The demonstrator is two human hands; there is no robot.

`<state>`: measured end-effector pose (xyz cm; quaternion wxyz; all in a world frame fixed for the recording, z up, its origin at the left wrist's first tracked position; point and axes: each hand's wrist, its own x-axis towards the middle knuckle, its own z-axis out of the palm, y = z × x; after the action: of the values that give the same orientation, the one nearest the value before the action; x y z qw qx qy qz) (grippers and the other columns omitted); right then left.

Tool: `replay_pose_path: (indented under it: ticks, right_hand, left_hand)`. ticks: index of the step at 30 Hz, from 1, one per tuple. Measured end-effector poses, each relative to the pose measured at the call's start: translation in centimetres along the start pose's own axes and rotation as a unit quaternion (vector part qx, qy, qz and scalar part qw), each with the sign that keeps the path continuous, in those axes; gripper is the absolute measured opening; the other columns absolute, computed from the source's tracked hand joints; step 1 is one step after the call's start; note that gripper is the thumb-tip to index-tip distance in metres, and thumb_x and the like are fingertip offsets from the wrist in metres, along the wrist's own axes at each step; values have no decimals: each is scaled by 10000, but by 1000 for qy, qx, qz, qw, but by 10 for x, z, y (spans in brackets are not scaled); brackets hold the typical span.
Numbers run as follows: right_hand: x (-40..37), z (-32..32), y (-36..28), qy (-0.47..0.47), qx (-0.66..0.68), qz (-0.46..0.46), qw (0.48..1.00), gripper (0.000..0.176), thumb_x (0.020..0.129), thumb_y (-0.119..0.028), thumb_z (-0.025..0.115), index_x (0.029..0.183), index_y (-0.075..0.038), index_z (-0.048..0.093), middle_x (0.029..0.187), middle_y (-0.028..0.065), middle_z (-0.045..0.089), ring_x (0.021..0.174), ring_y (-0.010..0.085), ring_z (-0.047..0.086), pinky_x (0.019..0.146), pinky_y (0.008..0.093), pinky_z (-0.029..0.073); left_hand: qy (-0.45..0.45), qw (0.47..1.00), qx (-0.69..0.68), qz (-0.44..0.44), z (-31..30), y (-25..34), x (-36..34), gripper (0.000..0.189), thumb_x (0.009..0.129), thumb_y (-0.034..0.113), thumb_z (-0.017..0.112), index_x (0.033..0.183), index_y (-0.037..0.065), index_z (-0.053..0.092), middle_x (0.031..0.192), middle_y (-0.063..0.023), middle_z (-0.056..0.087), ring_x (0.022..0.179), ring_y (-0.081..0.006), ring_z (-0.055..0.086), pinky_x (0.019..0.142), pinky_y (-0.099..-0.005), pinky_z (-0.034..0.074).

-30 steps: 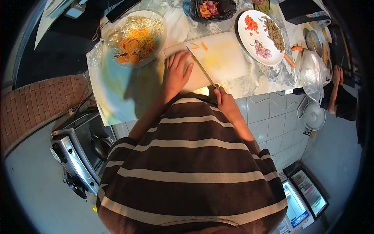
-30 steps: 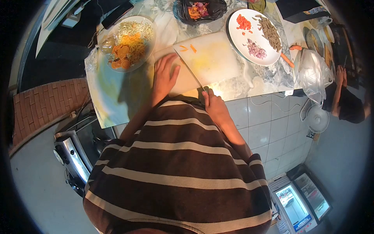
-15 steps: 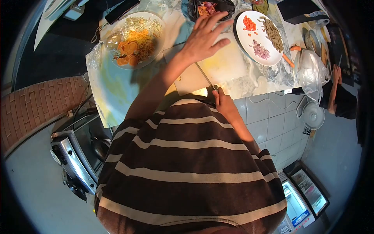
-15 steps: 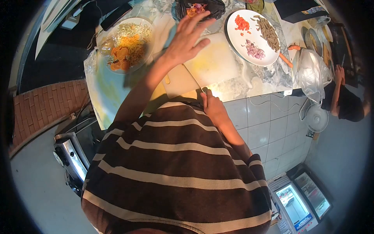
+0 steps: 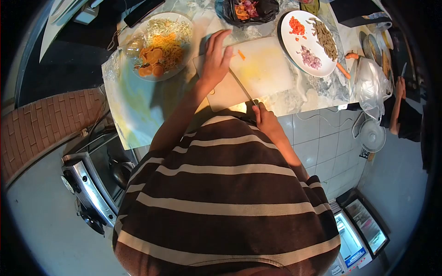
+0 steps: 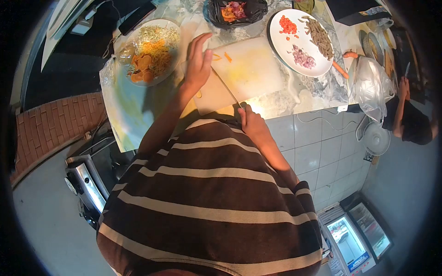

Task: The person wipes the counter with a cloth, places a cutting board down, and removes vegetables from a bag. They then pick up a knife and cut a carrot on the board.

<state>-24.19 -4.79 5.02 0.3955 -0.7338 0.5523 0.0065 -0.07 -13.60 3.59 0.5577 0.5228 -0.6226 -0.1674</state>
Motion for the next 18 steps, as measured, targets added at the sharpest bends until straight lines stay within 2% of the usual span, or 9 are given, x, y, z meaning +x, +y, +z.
replay_pose_path:
  ticks: [2, 5, 6, 7, 11, 13, 14, 16, 18]
  right_hand:
    - [2, -1, 0, -3, 6, -5, 1000, 357, 1036, -324, 412, 1004, 18, 509, 722, 313, 619, 722, 516, 607, 616, 584, 479]
    - [0, -14, -10, -44, 36, 31, 998, 397, 1040, -344, 397, 1049, 30, 529, 766, 318, 627, 789, 522, 604, 681, 573, 476]
    - [0, -18, -12, -47, 61, 30, 997, 419, 1045, -353, 391, 1056, 36, 547, 783, 307, 630, 797, 502, 606, 693, 530, 471]
    - [0, -20, -12, -49, 85, 29, 995, 443, 1050, -363, 385, 1063, 42, 565, 799, 296, 632, 805, 482, 609, 704, 487, 466]
    - [5, -9, 8, -24, 93, -5, 995, 488, 1054, -384, 361, 1144, 48, 568, 834, 275, 648, 795, 442, 614, 756, 464, 461]
    - [7, -8, 12, -28, 101, -18, 994, 552, 1042, -473, 348, 1220, 2, 565, 727, 167, 628, 612, 298, 585, 602, 388, 485]
    - [7, -11, 13, -28, 100, -18, 994, 552, 1042, -473, 348, 1220, 2, 565, 727, 167, 628, 612, 298, 585, 602, 388, 485]
    - [7, -30, -4, -189, 216, 175, 942, 603, 1016, -560, 349, 1239, -46, 570, 649, 55, 534, 513, 138, 498, 449, 272, 430]
    - [8, -29, -1, -190, 235, 183, 935, 610, 1005, -583, 361, 1254, -64, 563, 636, 11, 460, 503, 89, 428, 428, 231, 376]
  left_hand:
    - [-3, 994, 102, -24, -21, 3, -20, 361, 928, 160, 548, 1261, 21, 534, 1274, -160, 534, 1174, -339, 491, 1015, -428, 358]
    - [-34, 988, 139, -60, -37, 11, -55, 346, 916, 158, 565, 1238, 33, 553, 1268, -144, 545, 1162, -334, 496, 1002, -435, 368]
    - [-34, 988, 139, -60, -37, 12, -66, 346, 916, 158, 565, 1238, 33, 553, 1268, -144, 545, 1162, -334, 496, 1002, -435, 368]
    - [-58, 986, 137, -71, -36, 13, -77, 365, 911, 164, 573, 1254, 41, 549, 1288, -132, 538, 1176, -329, 491, 1012, -432, 363]
    - [-122, 971, 197, -64, -30, 20, -104, 428, 900, 195, 601, 1302, 67, 535, 1379, -99, 493, 1243, -316, 459, 1051, -428, 342]
    - [-144, 959, 242, -41, -29, 24, -102, 485, 901, 236, 609, 1354, 93, 512, 1441, -93, 442, 1290, -310, 429, 1077, -438, 318]
    - [-150, 958, 240, -50, -28, 23, -101, 510, 900, 245, 608, 1383, 125, 499, 1466, -95, 416, 1309, -321, 409, 1079, -447, 309]
    - [-153, 957, 240, -58, -27, 22, -100, 538, 898, 253, 608, 1413, 158, 487, 1491, -96, 389, 1327, -331, 389, 1082, -457, 300]
    - [-178, 940, 289, -23, -26, 22, -101, 560, 911, 301, 589, 1447, 207, 456, 1516, -89, 366, 1354, -317, 364, 1100, -461, 268]
